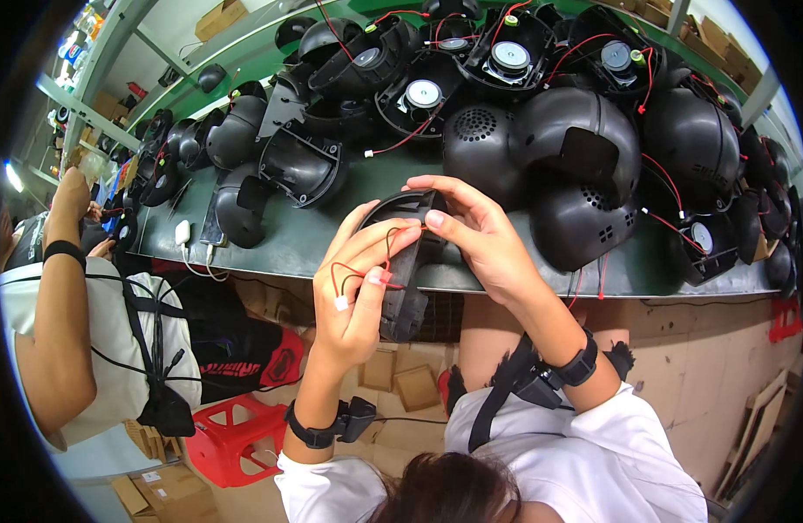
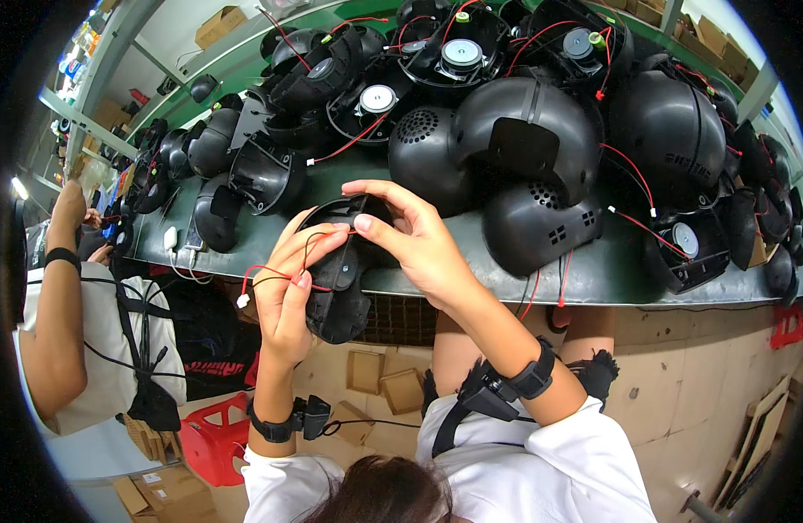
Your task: Assembling internal components into black plastic electronic housings on a factory production line.
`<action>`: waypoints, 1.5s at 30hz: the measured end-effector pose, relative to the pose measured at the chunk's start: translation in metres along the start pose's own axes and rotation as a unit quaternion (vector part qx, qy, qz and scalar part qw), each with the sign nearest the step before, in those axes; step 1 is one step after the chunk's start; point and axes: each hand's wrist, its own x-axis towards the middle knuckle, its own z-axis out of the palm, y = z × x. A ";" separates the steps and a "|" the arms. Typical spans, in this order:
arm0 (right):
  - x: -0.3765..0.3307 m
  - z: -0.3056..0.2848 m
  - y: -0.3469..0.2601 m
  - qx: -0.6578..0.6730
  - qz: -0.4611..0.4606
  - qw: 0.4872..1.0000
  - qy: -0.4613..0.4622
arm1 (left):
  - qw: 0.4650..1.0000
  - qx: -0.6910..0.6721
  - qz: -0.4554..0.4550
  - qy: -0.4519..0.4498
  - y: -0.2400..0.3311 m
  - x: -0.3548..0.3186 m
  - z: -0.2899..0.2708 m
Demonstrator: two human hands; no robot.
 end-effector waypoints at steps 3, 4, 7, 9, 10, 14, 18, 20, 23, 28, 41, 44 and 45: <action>-0.002 0.002 0.006 -0.001 -0.028 1.000 0.005 | 1.000 0.004 -0.008 0.016 0.003 -0.001 0.001; -0.002 0.002 0.006 -0.002 -0.029 1.000 0.005 | 1.000 0.010 -0.010 0.023 0.004 -0.001 0.001; -0.004 0.005 0.009 -0.009 -0.056 0.998 0.015 | 1.000 0.021 -0.005 0.020 0.007 0.001 0.002; -0.004 0.002 0.009 -0.043 -0.087 0.995 0.026 | 1.000 0.006 -0.002 0.025 0.004 0.001 0.005; -0.003 -0.004 0.009 -0.064 -0.092 0.993 0.025 | 1.000 -0.008 -0.002 0.029 0.003 0.003 0.007; -0.028 0.022 -0.040 -0.372 -0.210 0.901 0.070 | 0.999 0.030 -0.011 0.041 0.013 -0.001 0.004; -0.034 0.025 -0.129 -0.705 -0.272 0.651 0.067 | 0.993 0.094 -0.009 0.065 0.008 -0.003 0.000; -0.023 -0.006 -0.130 -0.790 -0.187 0.569 0.129 | 0.992 0.110 0.008 0.068 0.010 -0.003 -0.004; -0.011 -0.048 -0.143 -0.820 -0.202 0.523 0.112 | 0.988 0.136 0.025 0.070 0.003 0.008 0.000; -0.015 -0.015 -0.159 -0.685 -0.250 0.669 0.140 | 0.992 0.091 0.042 0.082 -0.003 0.005 -0.004; -0.005 0.013 -0.039 -0.588 -0.031 0.809 0.006 | 0.993 0.087 0.062 0.049 -0.014 0.000 -0.018; 0.000 0.007 -0.016 -0.393 -0.093 0.915 -0.011 | 0.993 0.082 0.075 0.037 -0.019 0.003 -0.019; 0.001 0.008 -0.012 -0.259 -0.063 0.963 -0.024 | 0.993 0.081 0.080 0.032 -0.020 0.002 -0.020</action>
